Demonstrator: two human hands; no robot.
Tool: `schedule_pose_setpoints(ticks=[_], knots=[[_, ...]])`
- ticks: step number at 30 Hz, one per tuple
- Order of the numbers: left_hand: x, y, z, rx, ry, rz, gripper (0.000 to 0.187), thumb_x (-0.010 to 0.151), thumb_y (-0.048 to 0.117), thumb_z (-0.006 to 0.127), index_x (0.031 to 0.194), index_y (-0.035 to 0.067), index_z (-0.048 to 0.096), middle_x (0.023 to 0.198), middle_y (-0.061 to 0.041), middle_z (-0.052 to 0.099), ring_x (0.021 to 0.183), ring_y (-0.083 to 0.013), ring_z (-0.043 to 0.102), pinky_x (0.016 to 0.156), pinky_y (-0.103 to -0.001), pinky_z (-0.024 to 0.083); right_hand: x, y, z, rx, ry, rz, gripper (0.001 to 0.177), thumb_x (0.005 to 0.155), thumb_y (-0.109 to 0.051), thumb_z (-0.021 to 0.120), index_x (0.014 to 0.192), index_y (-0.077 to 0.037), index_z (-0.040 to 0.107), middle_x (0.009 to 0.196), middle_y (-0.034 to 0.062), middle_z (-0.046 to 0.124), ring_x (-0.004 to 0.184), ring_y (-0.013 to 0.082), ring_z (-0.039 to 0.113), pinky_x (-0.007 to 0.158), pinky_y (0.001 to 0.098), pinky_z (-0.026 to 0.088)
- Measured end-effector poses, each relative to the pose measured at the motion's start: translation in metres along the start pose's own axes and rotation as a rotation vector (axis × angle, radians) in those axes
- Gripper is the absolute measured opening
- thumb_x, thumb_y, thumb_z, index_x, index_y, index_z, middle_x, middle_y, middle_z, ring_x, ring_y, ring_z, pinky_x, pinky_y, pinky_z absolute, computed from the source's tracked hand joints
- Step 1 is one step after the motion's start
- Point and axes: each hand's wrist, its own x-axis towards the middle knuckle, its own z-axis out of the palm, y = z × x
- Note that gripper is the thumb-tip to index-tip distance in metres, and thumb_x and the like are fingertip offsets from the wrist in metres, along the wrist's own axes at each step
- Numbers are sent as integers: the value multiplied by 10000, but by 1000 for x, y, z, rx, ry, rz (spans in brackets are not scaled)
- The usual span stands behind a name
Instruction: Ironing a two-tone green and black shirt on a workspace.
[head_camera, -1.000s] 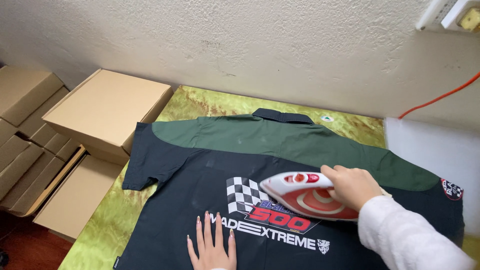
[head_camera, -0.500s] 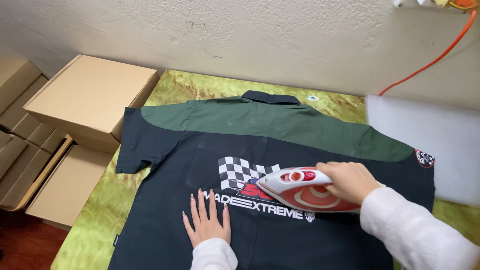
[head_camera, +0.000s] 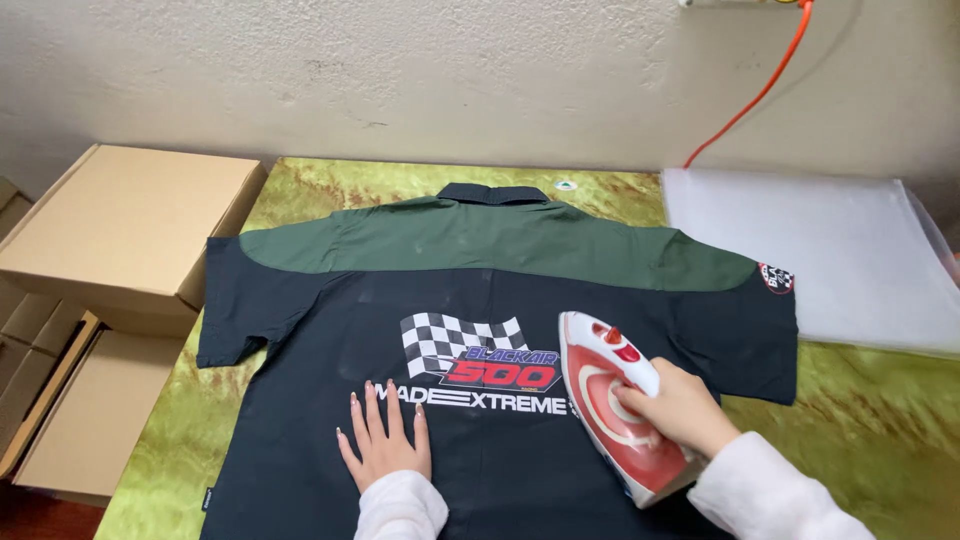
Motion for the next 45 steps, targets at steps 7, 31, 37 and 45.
schedule_pose_setpoints(ticks=[7, 31, 37, 45], knots=[[-1, -3, 2, 1, 118, 21, 823, 1076, 764, 337, 1822, 415, 342, 1968, 78, 264, 1826, -178, 183, 1451, -591, 120, 8, -24, 2, 981, 123, 108, 380, 1141, -204, 742, 1060, 161, 673, 780, 228, 654, 552, 275, 633, 455, 400, 524], [-62, 99, 6, -98, 650, 628, 1224, 908, 1003, 291, 1862, 262, 94, 2021, -135, -3, 1921, -336, -72, 1435, -540, 27, -18, 18, 8, 967, -178, -61, 381, 1139, -267, 703, 1081, 109, 717, 664, 176, 652, 426, 212, 521, 406, 334, 409], [-61, 96, 4, -129, 656, 653, 1122, 990, 969, 223, 1845, 255, 90, 2020, -140, -22, 1920, -321, -91, 1434, -555, 1, -83, 58, 24, 959, -340, 56, 380, 1104, -158, 761, 1296, 166, 711, 656, 204, 645, 365, 206, 461, 343, 317, 328], [-50, 100, -144, -32, -812, 616, 1053, 1084, 901, 307, 1896, 336, -55, 1977, -87, -260, 1777, -295, -304, 1434, -617, -99, -93, 56, 33, 1039, -226, 100, 304, 1096, -101, 780, 1169, 191, 742, 659, 204, 646, 383, 239, 504, 386, 336, 398]])
